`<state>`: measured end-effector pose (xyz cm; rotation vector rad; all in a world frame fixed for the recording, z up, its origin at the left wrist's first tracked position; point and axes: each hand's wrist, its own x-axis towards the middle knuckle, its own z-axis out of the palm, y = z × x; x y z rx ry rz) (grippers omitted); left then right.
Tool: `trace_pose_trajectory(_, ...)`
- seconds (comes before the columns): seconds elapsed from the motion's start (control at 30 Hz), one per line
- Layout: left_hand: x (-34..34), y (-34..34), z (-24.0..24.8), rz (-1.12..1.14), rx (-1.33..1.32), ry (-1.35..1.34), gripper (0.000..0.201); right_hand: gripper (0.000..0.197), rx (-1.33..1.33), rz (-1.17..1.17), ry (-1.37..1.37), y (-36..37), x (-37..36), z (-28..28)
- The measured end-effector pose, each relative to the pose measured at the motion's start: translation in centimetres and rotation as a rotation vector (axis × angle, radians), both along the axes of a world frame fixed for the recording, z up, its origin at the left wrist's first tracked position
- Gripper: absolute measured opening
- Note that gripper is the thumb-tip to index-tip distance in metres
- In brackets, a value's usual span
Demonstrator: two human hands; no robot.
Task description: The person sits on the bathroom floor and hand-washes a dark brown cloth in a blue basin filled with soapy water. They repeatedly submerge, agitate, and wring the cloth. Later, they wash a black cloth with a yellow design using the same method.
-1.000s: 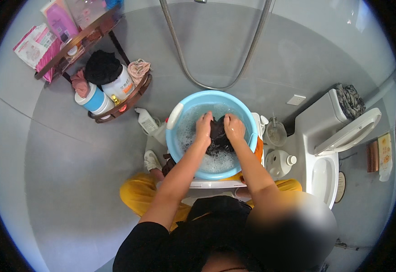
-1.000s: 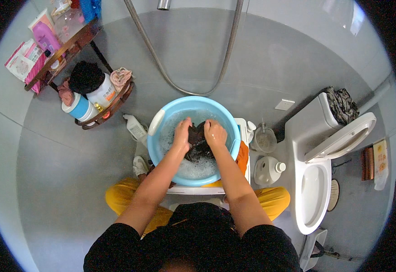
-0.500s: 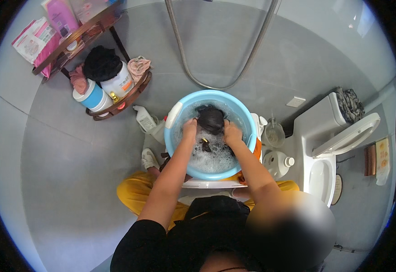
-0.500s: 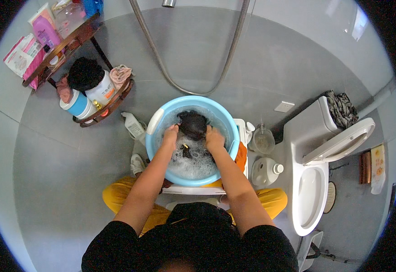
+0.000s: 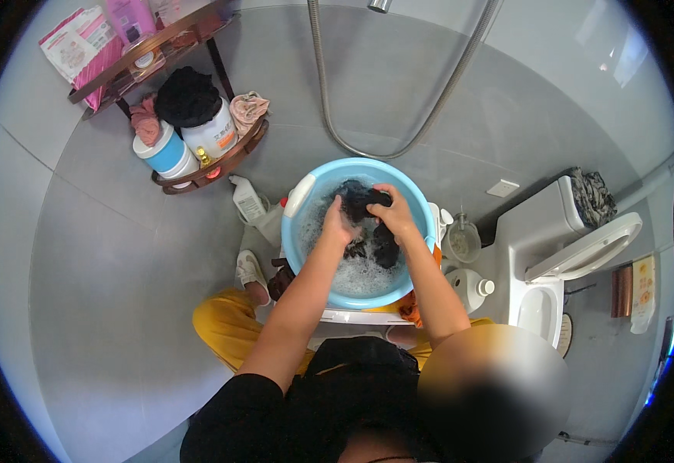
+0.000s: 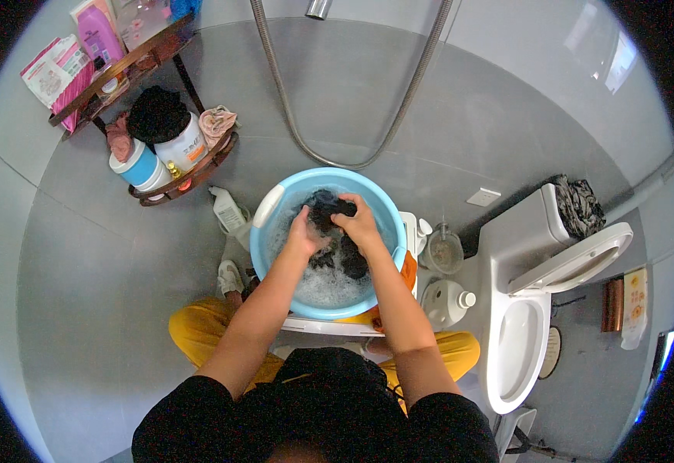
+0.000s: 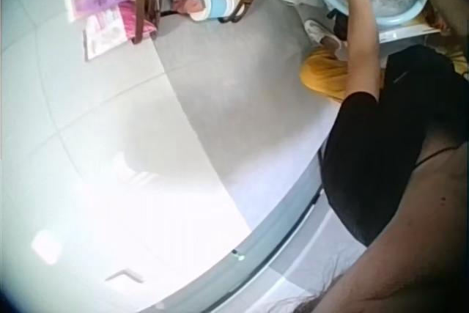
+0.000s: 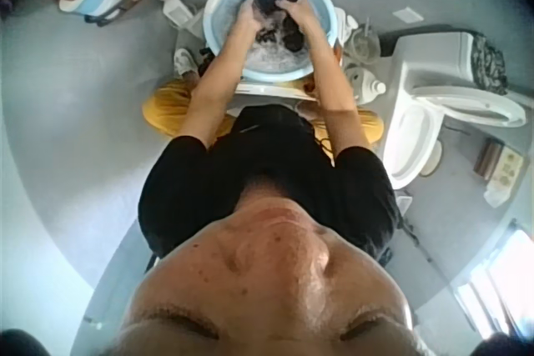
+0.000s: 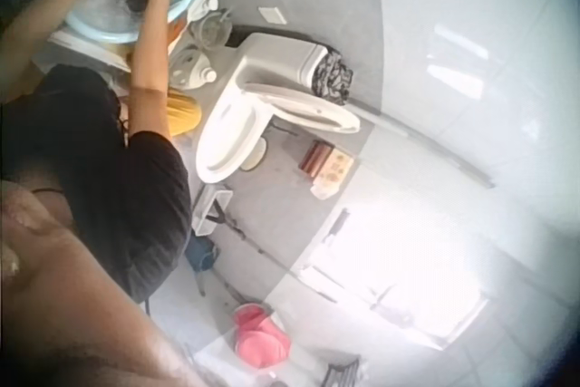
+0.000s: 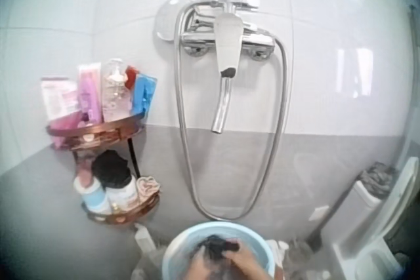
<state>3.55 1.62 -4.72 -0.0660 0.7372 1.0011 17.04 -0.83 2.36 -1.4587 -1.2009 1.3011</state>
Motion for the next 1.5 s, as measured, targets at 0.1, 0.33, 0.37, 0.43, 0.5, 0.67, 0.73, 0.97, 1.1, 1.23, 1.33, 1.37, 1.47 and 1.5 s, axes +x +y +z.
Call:
trace_pose_trajectory(0.1,0.1,-1.0,1.5,0.077,0.015,-0.093,0.047,0.037,0.094,-0.035,0.198,-2.2,-1.6,3.3)
trace_pose_trajectory(0.33,0.0,-0.5,0.5,0.027,0.162,-0.208,0.050,0.033,0.507,0.028,-0.330,-6.0,-4.0,1.2)
trace_pose_trajectory(0.37,-0.1,-0.6,0.6,-0.010,0.198,-0.200,0.047,0.029,0.484,0.007,-0.408,-6.1,-4.3,1.3)
trace_pose_trajectory(0.43,0.1,-1.2,0.9,-0.032,0.186,-0.084,0.044,0.023,0.447,-0.052,-0.551,-5.9,-4.7,1.2)
trace_pose_trajectory(0.5,0.6,-2.1,1.8,0.013,0.207,0.005,0.037,0.021,0.425,-0.127,-0.675,-4.7,-4.9,0.3)
trace_pose_trajectory(0.67,3.1,-2.3,-0.3,0.156,0.073,0.117,0.029,0.033,0.309,-0.207,-0.804,-1.1,-2.1,-3.0)
trace_pose_trajectory(0.73,2.4,-2.3,1.4,0.036,0.056,0.302,0.035,0.037,0.283,-0.224,-0.778,-0.7,-0.6,-4.3)
trace_pose_trajectory(0.97,-3.0,-1.7,3.5,0.032,0.165,0.549,0.051,0.035,0.283,-0.225,-0.621,0.1,4.6,-7.7)
trace_pose_trajectory(1.1,-4.5,-1.4,0.0,-0.073,0.428,1.220,0.048,0.033,0.411,-0.159,-0.715,-1.1,4.2,-7.4)
trace_pose_trajectory(1.23,-4.1,-2.9,0.6,-0.349,0.843,1.737,0.049,0.042,0.207,-0.107,-0.898,-2.9,2.0,-6.6)
trace_pose_trajectory(1.33,-3.6,-2.7,-0.7,-0.439,0.876,1.807,0.046,0.033,0.156,-0.145,-0.865,-2.4,2.9,-10.9)
trace_pose_trajectory(1.37,-3.6,-2.3,-1.2,-0.466,0.840,1.830,0.043,0.031,0.098,-0.151,-0.839,-1.9,2.9,-11.5)
trace_pose_trajectory(1.47,-4.1,-1.5,-1.9,-0.444,0.796,1.741,0.030,0.029,-0.045,-0.124,-0.626,-0.5,4.1,-12.3)
trace_pose_trajectory(1.5,-4.3,-1.1,-1.9,-0.419,0.792,1.686,0.025,0.030,-0.085,-0.107,-0.532,0.0,4.5,-12.2)
